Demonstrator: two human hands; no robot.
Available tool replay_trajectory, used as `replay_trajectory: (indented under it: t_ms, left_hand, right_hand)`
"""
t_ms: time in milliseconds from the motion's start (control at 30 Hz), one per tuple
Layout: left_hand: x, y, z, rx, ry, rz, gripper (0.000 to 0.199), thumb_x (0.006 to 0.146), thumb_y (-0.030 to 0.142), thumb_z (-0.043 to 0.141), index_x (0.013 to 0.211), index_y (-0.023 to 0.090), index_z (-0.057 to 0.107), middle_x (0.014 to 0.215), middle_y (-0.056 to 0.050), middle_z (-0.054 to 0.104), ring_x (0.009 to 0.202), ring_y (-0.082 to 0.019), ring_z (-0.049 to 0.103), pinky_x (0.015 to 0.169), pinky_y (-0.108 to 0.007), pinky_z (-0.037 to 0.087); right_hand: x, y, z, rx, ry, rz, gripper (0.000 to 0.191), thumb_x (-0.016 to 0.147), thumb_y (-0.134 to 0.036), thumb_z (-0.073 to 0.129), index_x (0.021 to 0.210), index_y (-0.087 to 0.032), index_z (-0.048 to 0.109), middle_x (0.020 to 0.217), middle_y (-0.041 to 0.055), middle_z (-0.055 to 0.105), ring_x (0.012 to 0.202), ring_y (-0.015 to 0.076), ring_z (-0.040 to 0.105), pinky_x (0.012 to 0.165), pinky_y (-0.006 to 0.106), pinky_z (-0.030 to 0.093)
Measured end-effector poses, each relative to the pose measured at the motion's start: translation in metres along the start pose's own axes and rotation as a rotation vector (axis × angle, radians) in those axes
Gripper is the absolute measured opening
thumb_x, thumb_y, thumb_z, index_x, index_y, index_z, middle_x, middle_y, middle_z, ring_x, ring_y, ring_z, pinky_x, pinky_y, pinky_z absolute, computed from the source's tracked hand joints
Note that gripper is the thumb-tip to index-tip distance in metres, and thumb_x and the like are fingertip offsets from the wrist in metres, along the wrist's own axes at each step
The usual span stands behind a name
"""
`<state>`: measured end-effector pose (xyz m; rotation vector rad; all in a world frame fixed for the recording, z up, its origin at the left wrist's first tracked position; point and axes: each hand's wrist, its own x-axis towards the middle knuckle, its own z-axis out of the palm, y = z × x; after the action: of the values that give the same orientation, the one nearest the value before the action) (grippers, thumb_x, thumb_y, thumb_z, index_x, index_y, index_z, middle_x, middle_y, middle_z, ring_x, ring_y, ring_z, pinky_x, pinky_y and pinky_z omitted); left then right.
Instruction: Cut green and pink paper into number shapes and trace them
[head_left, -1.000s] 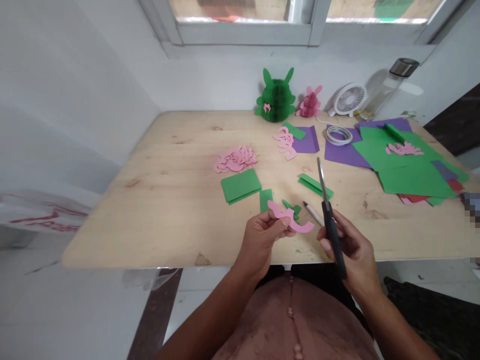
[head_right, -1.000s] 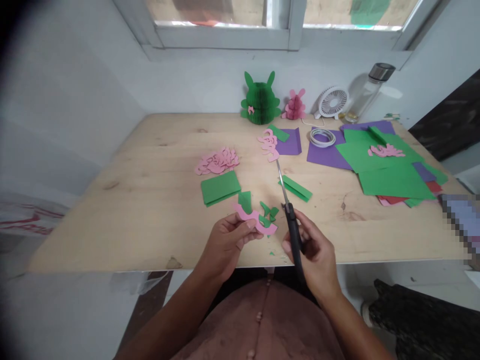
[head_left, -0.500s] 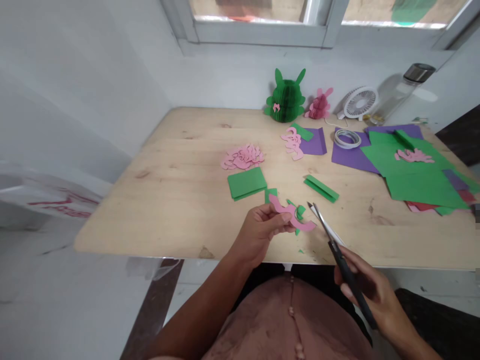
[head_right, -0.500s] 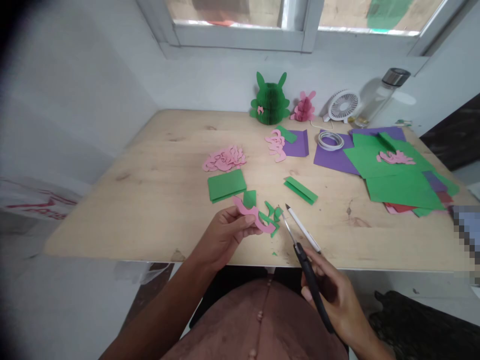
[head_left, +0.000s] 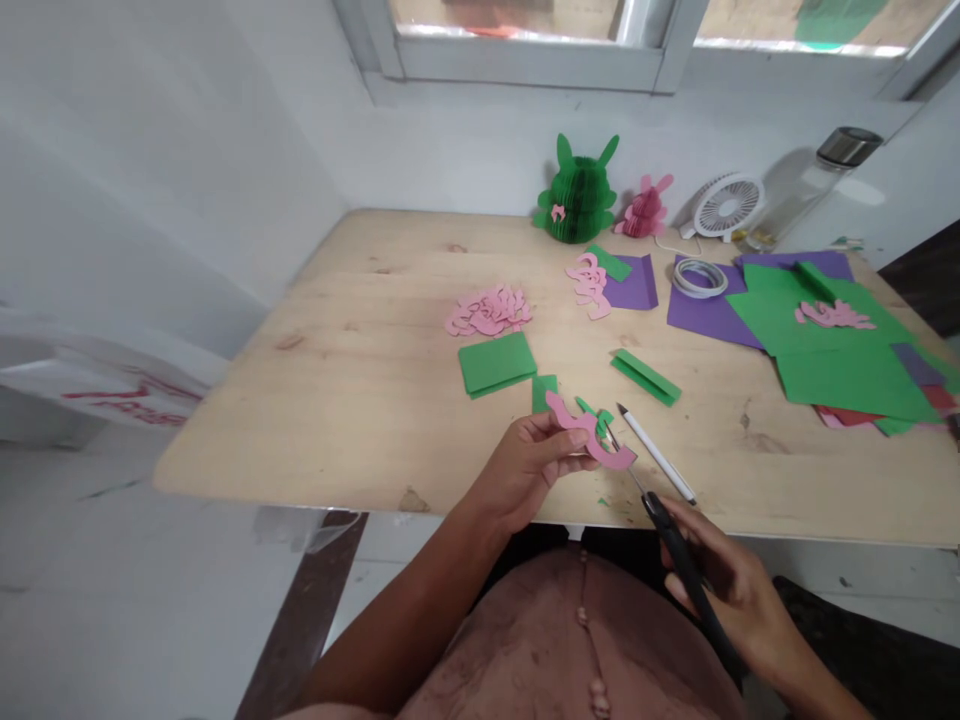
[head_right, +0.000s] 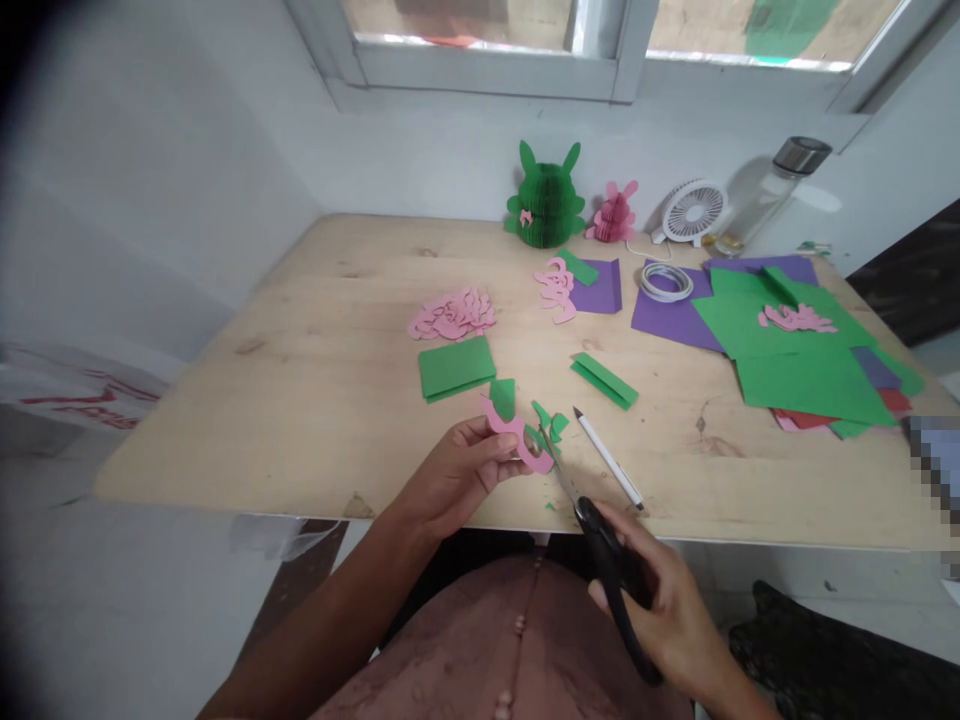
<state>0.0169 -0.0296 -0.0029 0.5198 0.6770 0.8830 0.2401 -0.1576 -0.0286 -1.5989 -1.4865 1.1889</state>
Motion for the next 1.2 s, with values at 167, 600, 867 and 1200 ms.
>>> replay_trajectory:
  t_ms: [167,600,867,1200]
  left_hand:
    - [-0.001,-0.004,0.004,-0.031,0.021,0.006,0.018,0.064,0.024,0.081,0.074,0.013,0.071,0.076,-0.004,0.070,0.074,-0.015,0.064,0.078,-0.033,0.050]
    - [-0.002,-0.019,0.014,-0.177,0.122,0.027,0.018,0.062,0.022,0.082,0.072,0.014,0.069,0.072,-0.002,0.067,0.070,-0.013,0.060,0.073,-0.030,0.048]
    - [-0.008,-0.019,0.021,-0.256,0.163,0.035,0.022,0.058,0.023,0.085,0.068,0.017,0.067,0.073,0.001,0.068,0.073,-0.013,0.062,0.083,-0.033,0.050]
    - [-0.009,-0.022,0.025,-0.251,0.211,0.072,0.019,0.061,0.024,0.083,0.069,0.018,0.067,0.071,0.001,0.067,0.078,-0.016,0.065,0.083,-0.035,0.051]
  right_hand:
    - [0.002,0.000,0.003,-0.066,0.032,-0.072,0.056,0.078,-0.028,0.071,0.132,-0.027,0.057,0.126,0.0097,0.065,0.105,0.0233,0.067,0.090,0.032,0.053]
    - [0.001,0.003,0.008,-0.331,0.182,-0.318,0.058,0.078,-0.021,0.069,0.134,-0.024,0.054,0.124,0.0085,0.066,0.110,0.0246,0.065,0.089,0.032,0.056]
    - [0.002,0.000,0.010,-0.426,0.214,-0.410,0.061,0.079,-0.019,0.067,0.137,-0.025,0.051,0.119,0.0081,0.069,0.107,0.0253,0.067,0.085,0.033,0.059]
    - [0.001,0.001,0.011,-0.445,0.214,-0.423,0.069,0.079,-0.011,0.063,0.142,-0.030,0.044,0.123,0.0048,0.067,0.109,0.0242,0.066,0.087,0.031,0.058]
